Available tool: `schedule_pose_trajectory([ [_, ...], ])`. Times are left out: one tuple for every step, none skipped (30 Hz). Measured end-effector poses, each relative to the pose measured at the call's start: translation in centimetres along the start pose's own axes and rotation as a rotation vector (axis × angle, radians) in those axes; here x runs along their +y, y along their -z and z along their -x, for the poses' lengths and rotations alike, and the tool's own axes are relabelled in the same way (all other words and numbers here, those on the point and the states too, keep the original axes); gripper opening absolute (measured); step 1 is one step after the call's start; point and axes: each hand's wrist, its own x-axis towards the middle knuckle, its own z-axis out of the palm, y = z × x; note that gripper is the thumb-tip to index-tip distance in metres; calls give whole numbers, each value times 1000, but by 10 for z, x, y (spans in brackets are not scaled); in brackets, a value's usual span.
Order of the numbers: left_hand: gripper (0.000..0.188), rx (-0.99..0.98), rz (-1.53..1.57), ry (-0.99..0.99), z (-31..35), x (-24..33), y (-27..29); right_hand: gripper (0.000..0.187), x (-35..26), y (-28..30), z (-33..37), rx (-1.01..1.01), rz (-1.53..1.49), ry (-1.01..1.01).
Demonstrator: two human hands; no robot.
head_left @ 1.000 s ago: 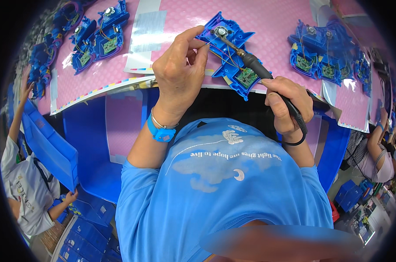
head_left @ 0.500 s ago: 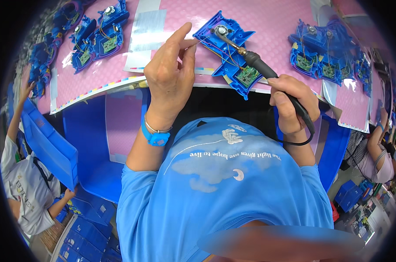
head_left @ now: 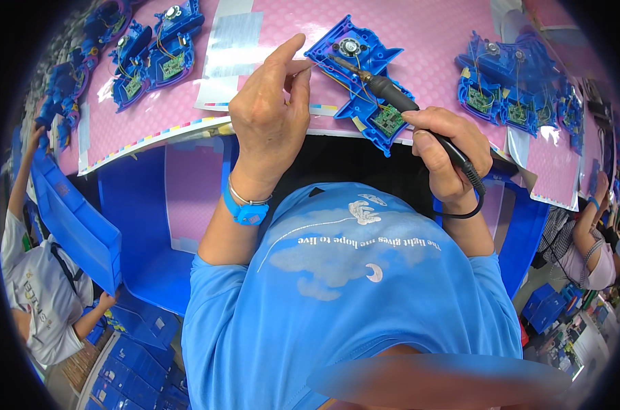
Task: The recorder is soldering electrical components onto blue plastic toy parts at a factory workbench.
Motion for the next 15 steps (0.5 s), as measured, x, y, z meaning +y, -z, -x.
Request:
schedule_pose_trajectory([
  [43, 0, 0, 1, -1, 0, 0, 22, 0, 0, 0, 1, 0, -1],
  [43, -4, -7, -1, -2, 0, -1, 22, 0, 0, 0, -1, -1, -1],
  [43, -8, -14, -3, -2, 1, -2, 22, 1, 1, 0, -4, 7, 4],
  [43, -8, -14, -1, -3, 0, -2, 22, 1, 1, 0, -8, 14, 9],
  [43, -22, -19, 2, -4, 0, -2, 22, 0, 1, 0, -9, 14, 9],
  [42, -37, -23, 6, -5, 0, -3, 22, 0, 1, -1, -13, 15, 11],
  [42, -36, -23, 7, -5, -1, -3, 22, 0, 1, -1, -16, 16, 12],
  [42, -33, -21, -5, -6, -2, -4, 22, 0, 1, -1, -17, 16, 13],
  [43, -29, -20, -18, -6, -3, -5, 20, 0, 2, -1, -15, 28, 6],
  [43, -29, -21, -17, -6, -1, -3, 17, 0, 2, -1, -12, 40, 0],
  [45, -23, 5, 37, -7, 1, -1, 17, 0, 2, -1, -12, 41, -1],
  [47, -17, 30, 90, -7, 3, 1, 19, 0, 1, -1, -17, 46, 15],
  [47, -17, 32, 89, -8, 5, 3, 22, 0, 1, -1, -21, 50, 30],
  [47, -3, 46, 141, -8, 6, 7, 22, -1, 1, -1, -21, 49, 30],
  [48, 10, 60, 192, -8, 5, 10, 23, -1, 1, 0, -10, 45, 30],
])
